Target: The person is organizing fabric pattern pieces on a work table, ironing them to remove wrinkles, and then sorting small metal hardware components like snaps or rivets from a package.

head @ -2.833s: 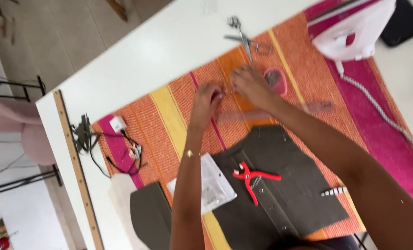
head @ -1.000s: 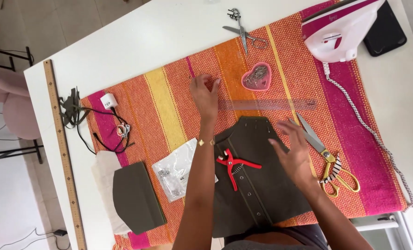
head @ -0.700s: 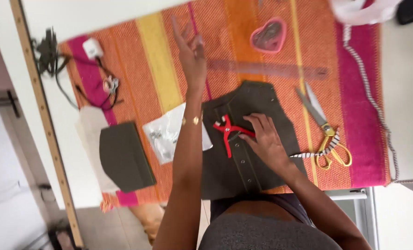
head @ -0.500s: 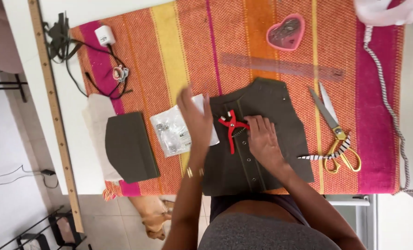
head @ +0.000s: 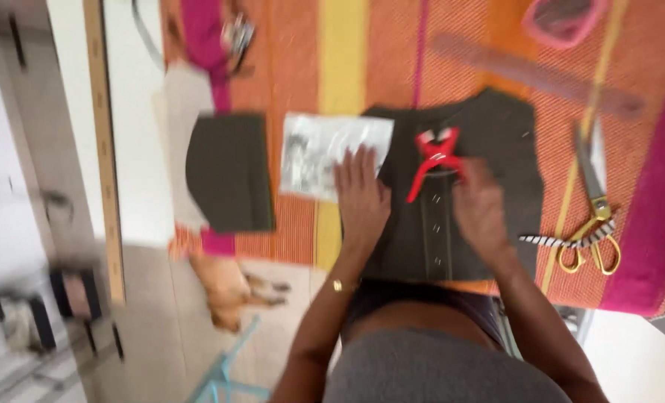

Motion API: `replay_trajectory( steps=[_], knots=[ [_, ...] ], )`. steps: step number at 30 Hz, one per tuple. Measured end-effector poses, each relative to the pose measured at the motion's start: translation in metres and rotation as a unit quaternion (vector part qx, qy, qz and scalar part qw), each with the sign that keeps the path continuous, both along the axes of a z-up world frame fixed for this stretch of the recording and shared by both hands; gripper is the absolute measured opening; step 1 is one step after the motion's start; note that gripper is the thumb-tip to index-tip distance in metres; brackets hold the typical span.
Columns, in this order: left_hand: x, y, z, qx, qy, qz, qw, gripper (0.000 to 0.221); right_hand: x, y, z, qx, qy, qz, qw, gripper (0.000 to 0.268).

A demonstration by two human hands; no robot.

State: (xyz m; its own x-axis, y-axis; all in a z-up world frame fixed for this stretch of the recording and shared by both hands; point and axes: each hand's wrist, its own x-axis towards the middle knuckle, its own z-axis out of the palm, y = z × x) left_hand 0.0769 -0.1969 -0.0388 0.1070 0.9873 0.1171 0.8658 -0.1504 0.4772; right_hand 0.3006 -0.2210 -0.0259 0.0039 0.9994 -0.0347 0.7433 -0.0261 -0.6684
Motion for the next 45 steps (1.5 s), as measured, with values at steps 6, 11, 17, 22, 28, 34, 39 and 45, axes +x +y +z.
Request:
replay_trajectory(
  steps=[6, 11, 17, 22, 28, 34, 39, 45],
  knots=[
    [-0.022, -0.001, -0.010, 0.071, 0.043, -0.055, 0.995, 0.068, 0.024, -0.045, -0.041, -0.031, 0.388, -0.049, 0.920, 0.027],
    [-0.056, 0.003, -0.011, 0.041, -0.040, -0.048, 0.997, 0.025, -0.035, -0.064, -0.027, -0.073, 0.730, -0.047, 0.678, 0.040],
    [-0.075, -0.001, 0.015, -0.019, -0.210, -0.034, 0.977, 0.019, -0.089, -0.051, -0.008, 0.020, 0.637, -0.066, 0.768, 0.032],
    [-0.086, -0.020, -0.012, 0.051, -0.107, -0.077, 0.990, 0.014, -0.108, -0.059, 0.015, -0.072, 0.714, -0.034, 0.696, 0.041],
    [-0.096, -0.013, 0.018, 0.053, -0.165, -0.056, 0.983, 0.007, -0.131, -0.062, 0.014, -0.118, 0.692, -0.039, 0.711, 0.036],
    [-0.111, -0.008, 0.017, -0.067, -0.327, -0.035, 0.942, 0.008, -0.153, -0.065, 0.009, -0.153, 0.581, -0.166, 0.782, 0.040],
    [-0.117, -0.007, 0.013, -0.168, -0.399, -0.028, 0.901, 0.016, -0.155, -0.068, -0.010, -0.147, 0.523, -0.201, 0.815, 0.037],
    [-0.117, -0.001, 0.019, -0.193, -0.325, -0.075, 0.923, 0.022, -0.160, -0.054, 0.021, -0.154, 0.562, -0.231, 0.779, 0.043]
  ],
)
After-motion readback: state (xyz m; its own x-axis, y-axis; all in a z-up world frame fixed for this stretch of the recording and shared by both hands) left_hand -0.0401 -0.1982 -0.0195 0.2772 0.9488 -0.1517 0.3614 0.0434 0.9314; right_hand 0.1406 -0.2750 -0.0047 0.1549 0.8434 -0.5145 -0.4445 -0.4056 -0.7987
